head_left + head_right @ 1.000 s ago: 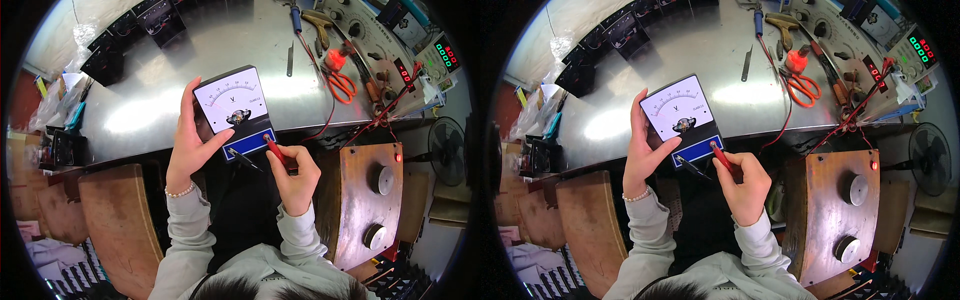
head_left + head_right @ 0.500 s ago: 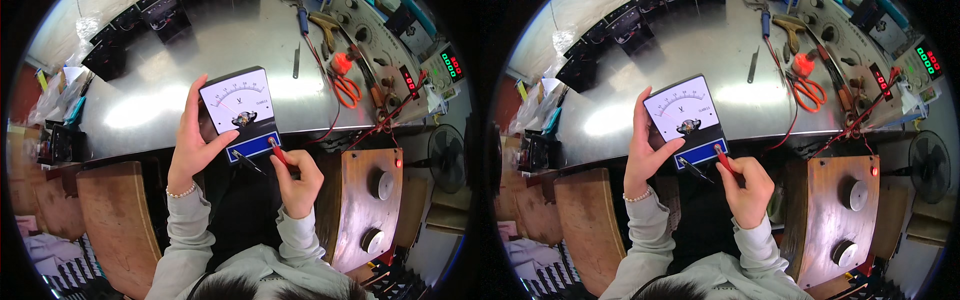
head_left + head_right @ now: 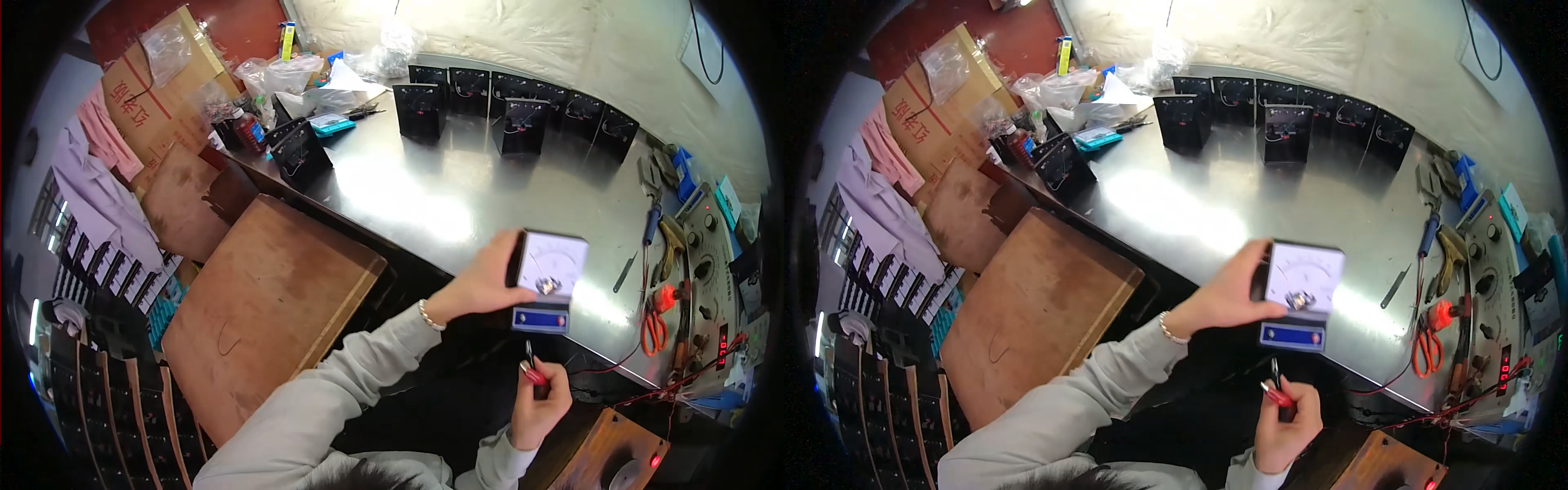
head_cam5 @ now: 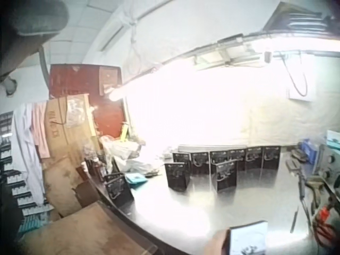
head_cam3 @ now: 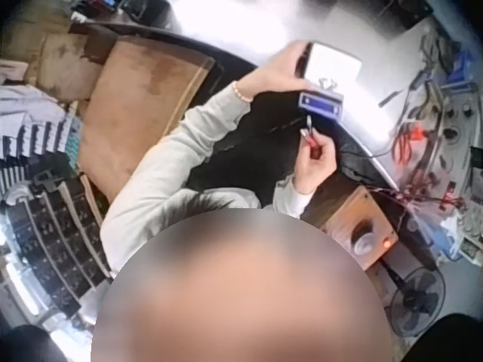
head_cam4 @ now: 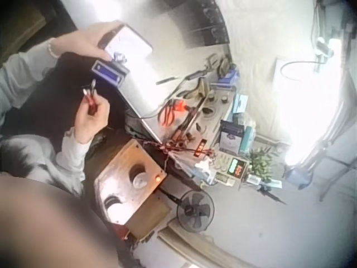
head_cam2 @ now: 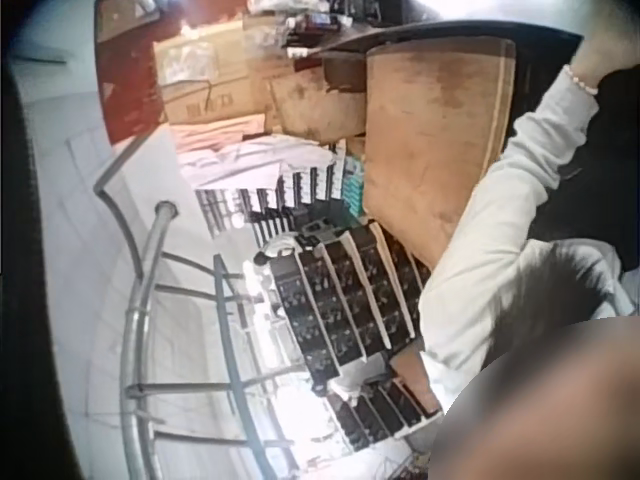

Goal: Testing and calibrating analog voltmeters at a workbench using a power supply and test probes.

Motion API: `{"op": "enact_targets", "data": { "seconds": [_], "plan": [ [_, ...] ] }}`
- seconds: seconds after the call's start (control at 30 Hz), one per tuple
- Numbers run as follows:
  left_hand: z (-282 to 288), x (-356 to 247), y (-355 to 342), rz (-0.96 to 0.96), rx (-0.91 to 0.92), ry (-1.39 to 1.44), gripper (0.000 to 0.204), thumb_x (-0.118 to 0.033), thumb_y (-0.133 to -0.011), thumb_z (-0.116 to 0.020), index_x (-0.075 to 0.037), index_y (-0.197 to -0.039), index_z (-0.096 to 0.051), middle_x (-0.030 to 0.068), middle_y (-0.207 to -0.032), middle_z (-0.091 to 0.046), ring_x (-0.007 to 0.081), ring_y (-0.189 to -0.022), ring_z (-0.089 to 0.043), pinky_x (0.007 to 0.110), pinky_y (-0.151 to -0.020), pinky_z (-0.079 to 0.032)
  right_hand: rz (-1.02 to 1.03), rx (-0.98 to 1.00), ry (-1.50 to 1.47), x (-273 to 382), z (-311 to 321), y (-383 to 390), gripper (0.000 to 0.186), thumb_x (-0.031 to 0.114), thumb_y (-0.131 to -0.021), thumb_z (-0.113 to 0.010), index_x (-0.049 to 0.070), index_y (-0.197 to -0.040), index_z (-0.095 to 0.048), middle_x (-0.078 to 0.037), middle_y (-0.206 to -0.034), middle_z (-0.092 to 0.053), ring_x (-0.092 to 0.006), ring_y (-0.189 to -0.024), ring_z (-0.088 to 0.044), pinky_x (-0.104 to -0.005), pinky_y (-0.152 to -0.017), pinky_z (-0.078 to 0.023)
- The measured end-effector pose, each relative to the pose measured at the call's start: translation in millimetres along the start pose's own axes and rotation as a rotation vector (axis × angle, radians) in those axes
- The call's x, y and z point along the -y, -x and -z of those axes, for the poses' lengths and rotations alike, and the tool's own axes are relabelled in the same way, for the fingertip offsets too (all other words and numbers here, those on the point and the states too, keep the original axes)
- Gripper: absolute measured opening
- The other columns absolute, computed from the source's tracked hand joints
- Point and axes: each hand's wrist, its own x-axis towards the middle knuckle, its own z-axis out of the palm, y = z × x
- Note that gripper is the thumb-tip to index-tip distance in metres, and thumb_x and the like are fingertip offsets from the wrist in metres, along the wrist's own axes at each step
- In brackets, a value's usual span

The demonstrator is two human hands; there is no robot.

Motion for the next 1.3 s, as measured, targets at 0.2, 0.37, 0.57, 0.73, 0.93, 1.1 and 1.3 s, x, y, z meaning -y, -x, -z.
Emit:
{"op": "enact_targets", "data": {
  "seconds": [0.2,0.37,0.57,0.73,0.93,1.1,1.3],
  "plan": [
    [120,3,39,0.174,-0.354,0.481,0.068,-0.014,-0.077,-0.084,0.004,-0.134,-0.051,0.0127,-0.115,-0.066,0.0208,-0.102,-0.066,0.033,-0.092,-0.053,-0.198,-0.046,0.169,-40,40,35,0.012,0.008,-0.09,-0.073,0.001,-0.09,-0.063,0.007,-0.076,-0.051,-0.0017,-0.066,-0.036,-0.0192,-0.057,-0.026],
    [274,28,103,0.143,-1.151,0.622,0.032,-0.036,-0.099,-0.057,-0.011,-0.118,-0.064,0.0039,-0.103,-0.068,0.0183,-0.09,-0.064,0.037,-0.078,-0.055,-0.242,-0.089,0.164,-89,63,56,0.014,0.009,-0.092,-0.072,0.003,-0.087,-0.061,0.006,-0.075,-0.051,-0.0012,-0.064,-0.036,-0.0189,-0.056,-0.027],
    [406,92,127,0.611,-1.426,0.577,0.05,-0.065,-0.087,-0.057,-0.021,-0.11,-0.068,-0.0001,-0.104,-0.07,0.0177,-0.095,-0.062,0.034,-0.076,-0.049,-0.185,0.005,0.218,-90,64,46,0.011,0.008,-0.091,-0.072,-0.001,-0.091,-0.064,0.004,-0.076,-0.056,-0.0029,-0.066,-0.042,-0.0196,-0.056,-0.031],
    [434,150,104,0.919,-1.302,0.767,0.055,-0.069,-0.088,-0.048,-0.024,-0.11,-0.07,-0.0016,-0.106,-0.071,0.0216,-0.1,-0.063,0.045,-0.087,-0.046,-0.115,0.083,0.387,-67,43,32,0.012,0.007,-0.088,-0.074,-0.002,-0.09,-0.066,0.001,-0.073,-0.059,-0.004,-0.063,-0.045,-0.0205,-0.055,-0.033],
    [443,188,79,0.801,-1.246,0.856,0.082,-0.072,-0.099,-0.017,-0.013,-0.136,-0.061,0.0096,-0.132,-0.065,0.0365,-0.123,-0.058,0.06,-0.109,-0.038,-0.153,0.066,0.366,-57,19,46,0.011,0.006,-0.085,-0.076,-0.001,-0.086,-0.067,-0.002,-0.069,-0.061,-0.0056,-0.058,-0.046,-0.0223,-0.052,-0.034],
    [439,196,55,0.632,-1.144,0.873,0.094,-0.078,-0.095,-0.01,-0.011,-0.147,-0.051,0.0099,-0.145,-0.056,0.0332,-0.137,-0.047,0.052,-0.119,-0.026,-0.179,0.094,0.448,-47,12,49,0.012,0.006,-0.081,-0.077,0.0,-0.086,-0.068,-0.006,-0.068,-0.064,-0.0085,-0.056,-0.048,-0.0239,-0.052,-0.036],
    [444,226,62,0.492,-1.11,0.78,0.091,-0.076,-0.096,-0.009,-0.013,-0.149,-0.047,0.0085,-0.149,-0.051,0.0337,-0.135,-0.047,0.049,-0.117,-0.032,-0.126,0.094,0.485,-49,20,37,0.014,0.007,-0.08,-0.078,-0.001,-0.086,-0.068,-0.007,-0.067,-0.063,-0.009,-0.055,-0.048,-0.0248,-0.051,-0.037]
  ]
}}
